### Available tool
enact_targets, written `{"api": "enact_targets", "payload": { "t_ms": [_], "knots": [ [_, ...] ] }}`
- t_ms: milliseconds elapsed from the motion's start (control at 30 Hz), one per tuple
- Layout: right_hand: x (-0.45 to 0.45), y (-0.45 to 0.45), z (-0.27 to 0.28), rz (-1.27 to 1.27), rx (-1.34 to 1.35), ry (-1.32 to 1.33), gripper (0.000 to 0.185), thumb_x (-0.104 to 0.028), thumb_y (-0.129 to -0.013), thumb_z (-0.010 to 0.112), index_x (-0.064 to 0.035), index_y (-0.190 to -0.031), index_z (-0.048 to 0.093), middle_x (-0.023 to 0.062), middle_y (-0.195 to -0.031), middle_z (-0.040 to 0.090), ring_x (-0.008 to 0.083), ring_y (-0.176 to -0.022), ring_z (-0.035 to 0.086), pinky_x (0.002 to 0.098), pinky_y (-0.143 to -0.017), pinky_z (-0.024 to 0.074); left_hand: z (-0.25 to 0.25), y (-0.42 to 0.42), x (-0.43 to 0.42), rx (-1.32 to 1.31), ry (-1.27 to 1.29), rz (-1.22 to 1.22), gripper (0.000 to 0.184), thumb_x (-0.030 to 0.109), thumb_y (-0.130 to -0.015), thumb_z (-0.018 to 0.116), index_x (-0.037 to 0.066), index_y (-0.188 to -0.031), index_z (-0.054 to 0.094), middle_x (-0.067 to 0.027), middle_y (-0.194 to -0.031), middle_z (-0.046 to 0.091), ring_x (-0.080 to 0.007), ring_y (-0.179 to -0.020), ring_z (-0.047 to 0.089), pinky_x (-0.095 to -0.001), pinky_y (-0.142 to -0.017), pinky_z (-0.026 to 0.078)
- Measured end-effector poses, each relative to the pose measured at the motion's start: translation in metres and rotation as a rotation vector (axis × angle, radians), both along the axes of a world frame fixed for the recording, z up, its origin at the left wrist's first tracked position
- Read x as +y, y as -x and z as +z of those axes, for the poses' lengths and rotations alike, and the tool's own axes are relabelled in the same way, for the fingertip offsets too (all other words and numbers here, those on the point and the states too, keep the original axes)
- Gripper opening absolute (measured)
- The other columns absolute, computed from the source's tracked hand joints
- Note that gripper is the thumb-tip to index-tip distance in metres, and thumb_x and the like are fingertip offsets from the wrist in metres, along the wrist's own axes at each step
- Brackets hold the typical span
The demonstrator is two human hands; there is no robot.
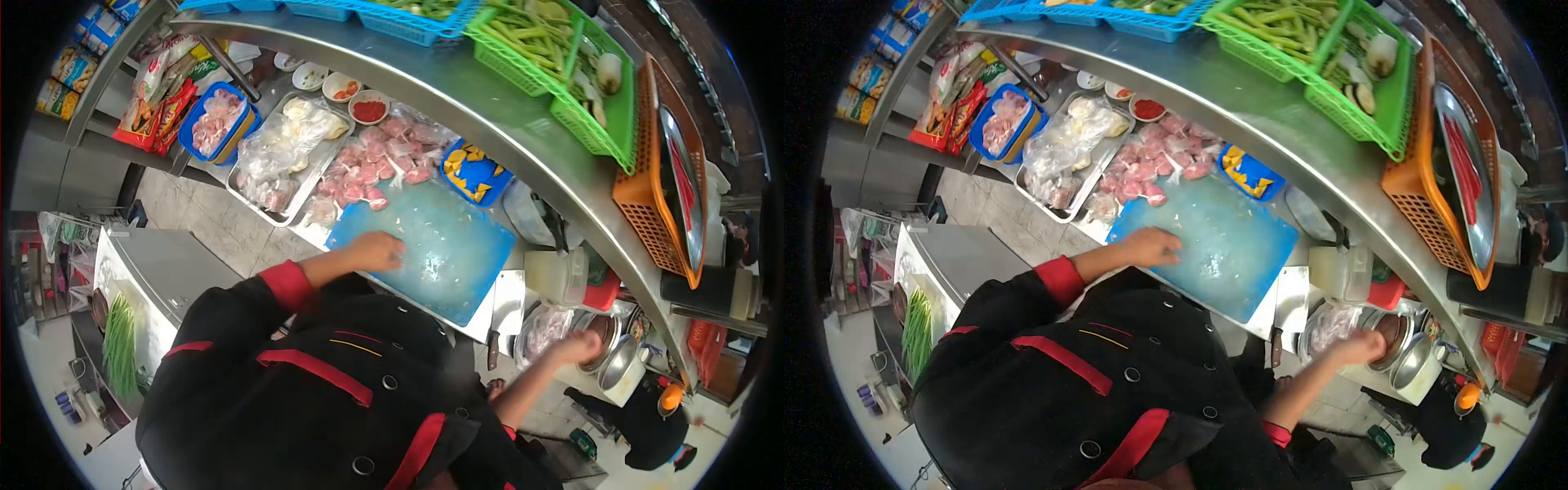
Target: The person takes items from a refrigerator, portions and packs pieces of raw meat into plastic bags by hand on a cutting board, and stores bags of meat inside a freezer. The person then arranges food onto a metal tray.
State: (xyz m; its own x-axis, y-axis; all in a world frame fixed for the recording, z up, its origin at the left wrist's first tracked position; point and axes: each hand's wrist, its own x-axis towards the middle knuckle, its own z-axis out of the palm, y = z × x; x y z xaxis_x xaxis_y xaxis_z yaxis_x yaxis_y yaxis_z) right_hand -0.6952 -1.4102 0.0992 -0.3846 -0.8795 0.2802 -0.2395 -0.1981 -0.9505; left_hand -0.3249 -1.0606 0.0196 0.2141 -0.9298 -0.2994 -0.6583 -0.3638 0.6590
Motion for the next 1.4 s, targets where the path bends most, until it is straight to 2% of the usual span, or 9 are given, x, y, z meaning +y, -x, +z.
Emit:
{"api": "enact_targets", "payload": {
  "t_ms": [167, 300, 500, 567, 767, 833, 933, 1100, 1400],
  "knots": [
    [0.146, -0.159, -0.032, 1.018, -0.047, -0.383, 0.011, -0.003, -0.092, 0.058, -0.0055, -0.102, 0.06, -0.0026, -0.079, 0.052, 0.0066, -0.064, 0.049, 0.0215, -0.057, 0.041, 0.01, -0.075, 0.096, -0.229, -0.293, 0.205, 0.032, 0.036, -0.085, 0.066, 0.011, -0.103, 0.069, -0.0168, -0.091, 0.07, -0.0369, -0.091, 0.068, -0.0489, -0.08, 0.053],
    [0.196, -0.227, -0.019, 1.182, 0.1, -0.492, 0.012, -0.004, -0.093, 0.059, -0.0052, -0.105, 0.062, -0.0023, -0.079, 0.057, 0.0066, -0.067, 0.056, 0.0214, -0.058, 0.0441, -0.022, -0.097, 0.145, -0.277, 0.024, 0.347, 0.033, 0.036, -0.085, 0.067, 0.011, -0.106, 0.069, -0.0176, -0.093, 0.07, -0.0378, -0.091, 0.067, -0.049, -0.081, 0.053],
    [0.211, -0.27, -0.01, 1.39, 0.233, -0.602, 0.013, -0.007, -0.096, 0.059, -0.0048, -0.108, 0.063, 0.0002, -0.087, 0.065, 0.0079, -0.071, 0.062, 0.022, -0.059, 0.0457, 0.088, -0.141, 0.134, -0.056, -0.089, 0.74, 0.033, 0.029, -0.082, 0.071, 0.009, -0.108, 0.068, -0.0184, -0.121, 0.064, -0.0358, -0.107, 0.062, -0.0439, -0.089, 0.05],
    [0.218, -0.273, -0.01, 1.38, 0.26, -0.598, 0.013, -0.006, -0.096, 0.058, -0.0041, -0.107, 0.063, 0.0007, -0.088, 0.067, 0.0076, -0.071, 0.062, 0.0222, -0.059, 0.0462, 0.082, -0.164, 0.145, -0.423, 0.312, 0.858, 0.034, 0.025, -0.079, 0.074, 0.006, -0.106, 0.067, -0.0166, -0.111, 0.065, -0.0352, -0.101, 0.063, -0.0427, -0.088, 0.05],
    [0.235, -0.266, -0.011, 1.302, 0.192, -0.624, 0.014, -0.009, -0.095, 0.062, -0.0042, -0.108, 0.063, -0.0007, -0.085, 0.065, 0.0068, -0.071, 0.062, 0.0216, -0.059, 0.0456, 0.065, -0.256, 0.179, -1.091, 0.193, 0.923, 0.035, 0.029, -0.079, 0.076, 0.004, -0.102, 0.068, -0.0129, -0.099, 0.066, -0.0301, -0.092, 0.064, -0.038, -0.08, 0.049],
    [0.241, -0.267, -0.017, 1.347, 0.167, -0.679, 0.022, -0.011, -0.094, 0.064, -0.0053, -0.115, 0.061, 0.001, -0.093, 0.065, 0.0083, -0.079, 0.063, 0.0231, -0.063, 0.0483, 0.095, -0.266, 0.173, -0.054, -0.009, 0.674, 0.036, 0.034, -0.08, 0.078, 0.005, -0.099, 0.069, -0.0101, -0.088, 0.066, -0.0239, -0.082, 0.063, -0.0345, -0.077, 0.047],
    [0.277, -0.293, 0.016, 1.484, -0.049, -0.684, 0.046, -0.015, -0.092, 0.069, -0.0126, -0.134, 0.05, 0.007, -0.114, 0.063, 0.0148, -0.094, 0.065, 0.029, -0.073, 0.0529, 0.153, -0.181, 0.129, 0.485, 0.177, 0.583, 0.03, 0.038, -0.093, 0.068, 0.007, -0.091, 0.066, 0.0048, -0.079, 0.057, -0.0076, -0.079, 0.053, -0.0288, -0.077, 0.046],
    [0.302, -0.33, 0.024, 1.499, -0.223, -0.64, 0.058, -0.016, -0.088, 0.076, -0.0136, -0.138, 0.046, 0.0072, -0.116, 0.062, 0.0154, -0.097, 0.063, 0.0314, -0.077, 0.054, 0.132, -0.087, 0.096, 1.15, 0.419, 0.627, 0.03, 0.035, -0.101, 0.057, 0.007, -0.113, 0.059, -0.0007, -0.109, 0.059, -0.0113, -0.096, 0.057, -0.0313, -0.088, 0.049],
    [0.28, -0.283, 0.045, 1.641, -0.455, -0.91, 0.059, -0.007, -0.085, 0.076, -0.0128, -0.136, 0.046, 0.0038, -0.113, 0.061, 0.0125, -0.093, 0.061, 0.029, -0.078, 0.0502, 0.144, -0.042, 0.102, 1.053, 0.586, 0.811, 0.039, 0.023, -0.092, 0.071, 0.007, -0.119, 0.047, -0.0057, -0.114, 0.058, -0.0151, -0.108, 0.055, -0.033, -0.092, 0.048]
  ]
}}
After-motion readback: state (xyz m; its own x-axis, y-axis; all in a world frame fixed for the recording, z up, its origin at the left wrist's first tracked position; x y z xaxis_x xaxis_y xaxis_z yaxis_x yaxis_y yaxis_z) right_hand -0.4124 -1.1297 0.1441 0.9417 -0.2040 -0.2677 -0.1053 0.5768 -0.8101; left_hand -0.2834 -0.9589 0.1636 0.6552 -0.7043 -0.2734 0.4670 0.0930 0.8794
